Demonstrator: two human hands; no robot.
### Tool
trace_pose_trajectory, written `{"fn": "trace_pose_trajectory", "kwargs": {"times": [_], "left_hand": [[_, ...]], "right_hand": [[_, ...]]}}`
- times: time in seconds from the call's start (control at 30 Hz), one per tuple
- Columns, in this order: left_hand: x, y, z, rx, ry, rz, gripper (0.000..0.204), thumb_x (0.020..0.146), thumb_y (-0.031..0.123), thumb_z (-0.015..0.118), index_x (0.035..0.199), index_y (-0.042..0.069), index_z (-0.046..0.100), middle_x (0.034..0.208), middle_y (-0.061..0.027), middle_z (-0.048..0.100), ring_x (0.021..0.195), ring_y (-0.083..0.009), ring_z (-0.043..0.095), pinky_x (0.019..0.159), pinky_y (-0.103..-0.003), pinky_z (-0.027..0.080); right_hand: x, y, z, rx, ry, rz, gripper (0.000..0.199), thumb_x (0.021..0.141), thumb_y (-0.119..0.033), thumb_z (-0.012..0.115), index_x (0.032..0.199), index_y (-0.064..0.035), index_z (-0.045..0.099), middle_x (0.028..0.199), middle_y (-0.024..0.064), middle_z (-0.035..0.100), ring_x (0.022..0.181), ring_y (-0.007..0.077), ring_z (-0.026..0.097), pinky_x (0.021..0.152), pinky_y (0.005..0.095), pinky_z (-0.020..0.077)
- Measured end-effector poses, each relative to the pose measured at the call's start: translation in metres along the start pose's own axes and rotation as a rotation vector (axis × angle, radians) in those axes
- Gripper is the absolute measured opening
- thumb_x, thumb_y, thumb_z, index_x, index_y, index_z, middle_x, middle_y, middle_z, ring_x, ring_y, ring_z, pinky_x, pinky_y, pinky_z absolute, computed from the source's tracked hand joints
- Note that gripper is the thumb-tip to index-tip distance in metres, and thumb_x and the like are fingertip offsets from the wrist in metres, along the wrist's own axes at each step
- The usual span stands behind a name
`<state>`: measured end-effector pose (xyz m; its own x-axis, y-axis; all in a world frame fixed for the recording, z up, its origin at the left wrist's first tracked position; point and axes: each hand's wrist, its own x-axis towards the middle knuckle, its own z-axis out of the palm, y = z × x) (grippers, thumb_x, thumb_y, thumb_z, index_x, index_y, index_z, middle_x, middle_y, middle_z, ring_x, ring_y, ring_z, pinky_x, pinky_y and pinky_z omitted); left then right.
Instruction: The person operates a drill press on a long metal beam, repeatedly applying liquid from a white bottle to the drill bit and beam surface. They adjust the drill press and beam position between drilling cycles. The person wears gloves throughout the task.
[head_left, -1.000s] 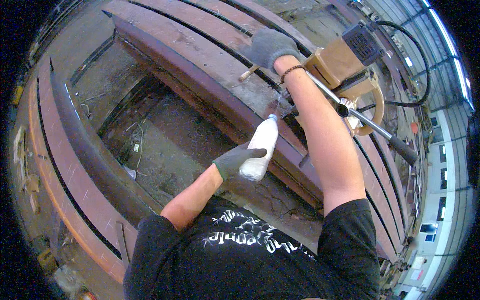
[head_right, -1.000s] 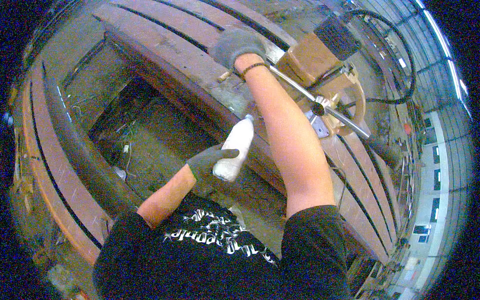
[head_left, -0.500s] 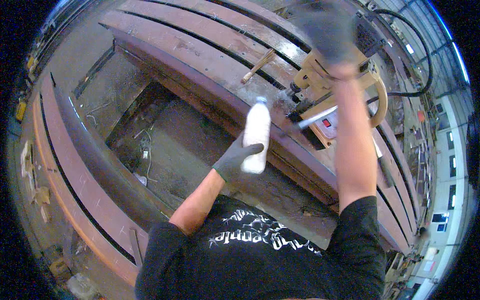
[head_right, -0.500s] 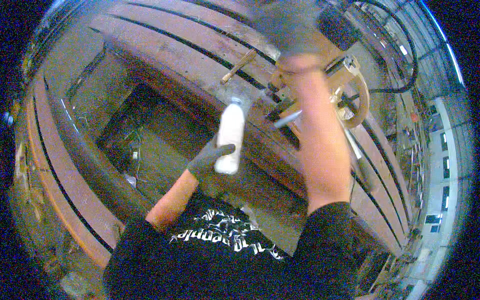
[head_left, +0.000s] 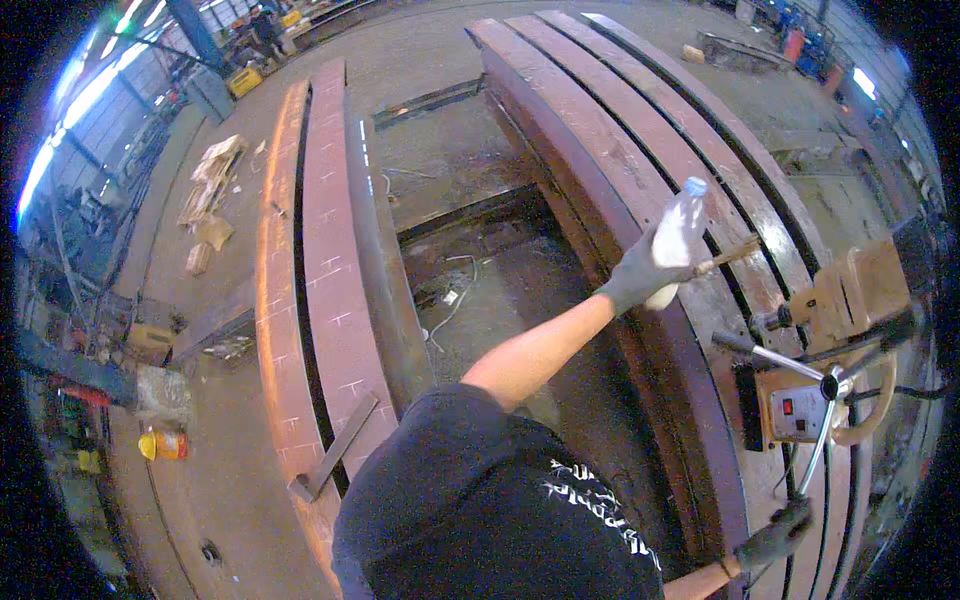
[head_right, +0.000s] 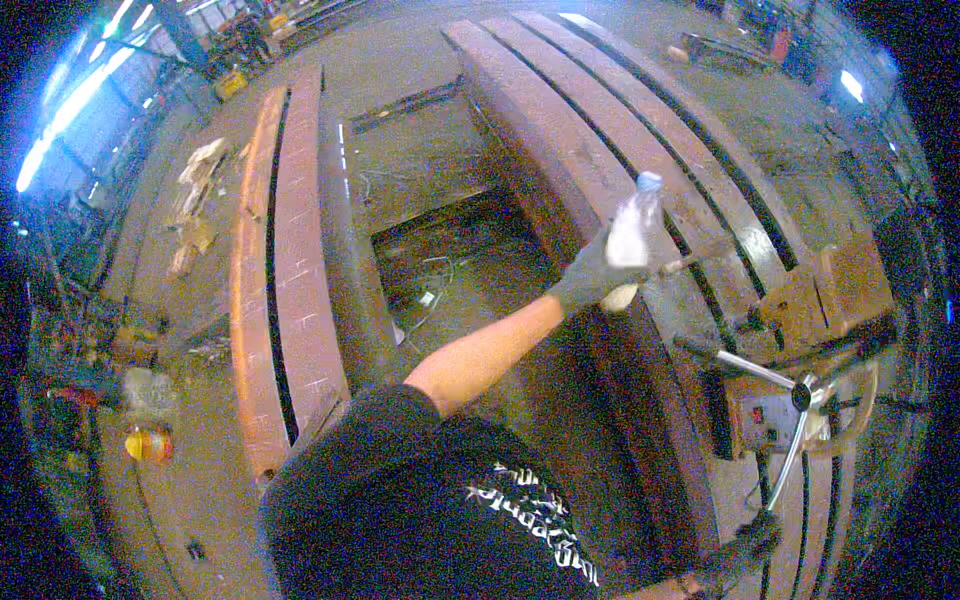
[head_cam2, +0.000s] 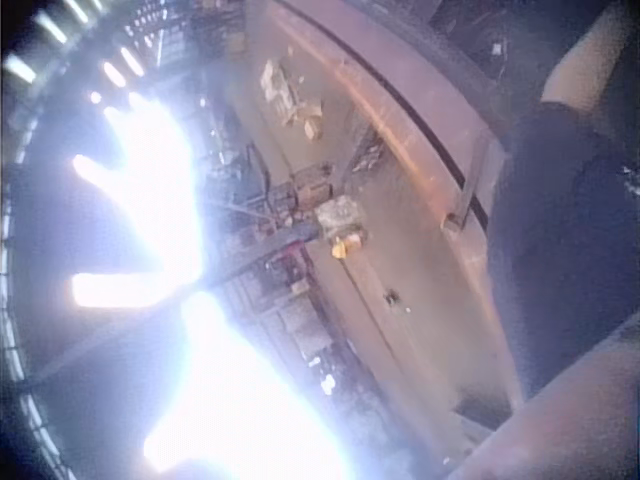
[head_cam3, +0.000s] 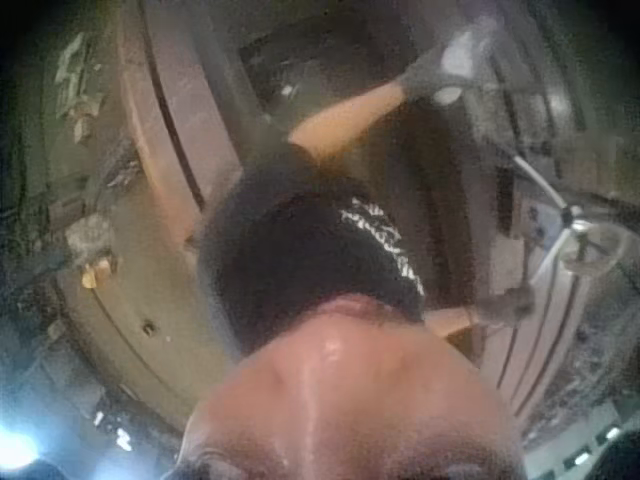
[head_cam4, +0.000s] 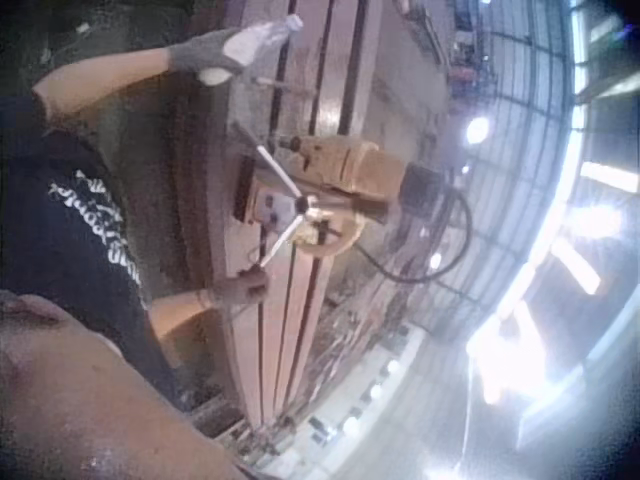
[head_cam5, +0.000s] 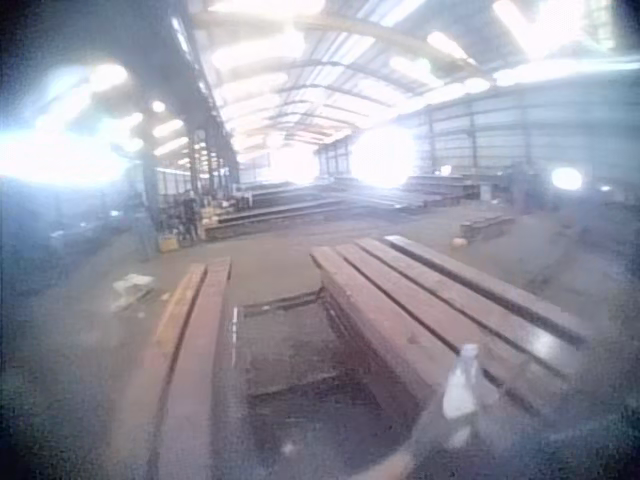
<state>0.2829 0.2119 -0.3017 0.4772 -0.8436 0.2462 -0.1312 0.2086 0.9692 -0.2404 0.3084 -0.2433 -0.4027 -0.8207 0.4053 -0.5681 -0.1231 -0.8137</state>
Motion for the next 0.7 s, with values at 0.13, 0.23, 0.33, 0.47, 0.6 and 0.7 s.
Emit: {"fn": "trace_pose_trajectory", "kwargs": {"times": [0.13,0.23,0.33,0.47,0.6,0.7], "left_hand": [[0.087,-0.027,0.004,0.321,-0.052,-0.092,0.099,0.066,0.049,0.089,0.147,0.009,0.047,0.135,-0.0208,0.064,0.124,-0.0365,0.062,0.106,-0.047,0.049],[0.116,-0.022,0.033,0.354,-0.074,-0.176,0.089,0.077,0.05,0.083,0.148,0.01,0.046,0.137,-0.0188,0.062,0.128,-0.0332,0.059,0.108,-0.048,0.049],[0.151,-0.061,-0.001,0.266,-0.04,0.005,0.048,0.084,0.025,0.08,0.125,0.011,0.058,0.109,-0.007,0.066,0.094,-0.0209,0.065,0.085,-0.038,0.058],[0.134,-0.056,0.037,0.358,-0.054,-0.014,0.088,0.07,0.024,0.093,0.141,0.001,0.046,0.128,-0.0169,0.063,0.109,-0.0301,0.066,0.093,-0.042,0.055],[0.152,-0.083,0.002,0.21,-0.09,0.046,0.087,0.072,0.027,0.09,0.141,-0.002,0.046,0.129,-0.0191,0.064,0.115,-0.0317,0.065,0.1,-0.041,0.052],[0.141,-0.055,0.028,0.311,-0.171,-0.069,0.089,0.072,0.027,0.09,0.144,-0.001,0.045,0.129,-0.0184,0.065,0.117,-0.0312,0.064,0.1,-0.041,0.051]], "right_hand": [[-0.003,0.061,0.046,-0.096,-0.217,-0.083,0.032,0.104,-0.027,0.061,0.123,-0.001,0.062,0.088,0.003,0.064,0.073,0.0108,0.058,0.064,0.0274,0.0486],[-0.014,0.058,0.063,-0.155,-0.353,-0.008,0.028,0.101,-0.026,0.064,0.117,-0.0029,0.061,0.083,0.0011,0.062,0.069,0.0097,0.055,0.06,0.0276,0.046],[-0.012,0.014,0.102,-0.133,-0.541,0.108,0.025,0.097,-0.025,0.067,0.11,-0.0048,0.061,0.077,-0.0008,0.059,0.065,0.0087,0.053,0.057,0.0278,0.0435],[0.023,-0.018,0.108,-0.188,-0.534,0.1,0.039,0.092,-0.033,0.072,0.115,-0.0026,0.063,0.08,0.0017,0.063,0.066,0.0105,0.057,0.058,0.0288,0.0468],[0.021,-0.049,0.127,-0.019,-0.402,0.025,0.049,0.09,-0.038,0.076,0.119,-0.0014,0.062,0.096,0.0061,0.065,0.076,0.0141,0.061,0.066,0.0315,0.0512],[0.029,-0.051,0.122,-0.047,-0.341,0.084,0.052,0.088,-0.042,0.077,0.118,-0.0013,0.062,0.099,0.0092,0.067,0.082,0.0172,0.064,0.072,0.034,0.053]]}}
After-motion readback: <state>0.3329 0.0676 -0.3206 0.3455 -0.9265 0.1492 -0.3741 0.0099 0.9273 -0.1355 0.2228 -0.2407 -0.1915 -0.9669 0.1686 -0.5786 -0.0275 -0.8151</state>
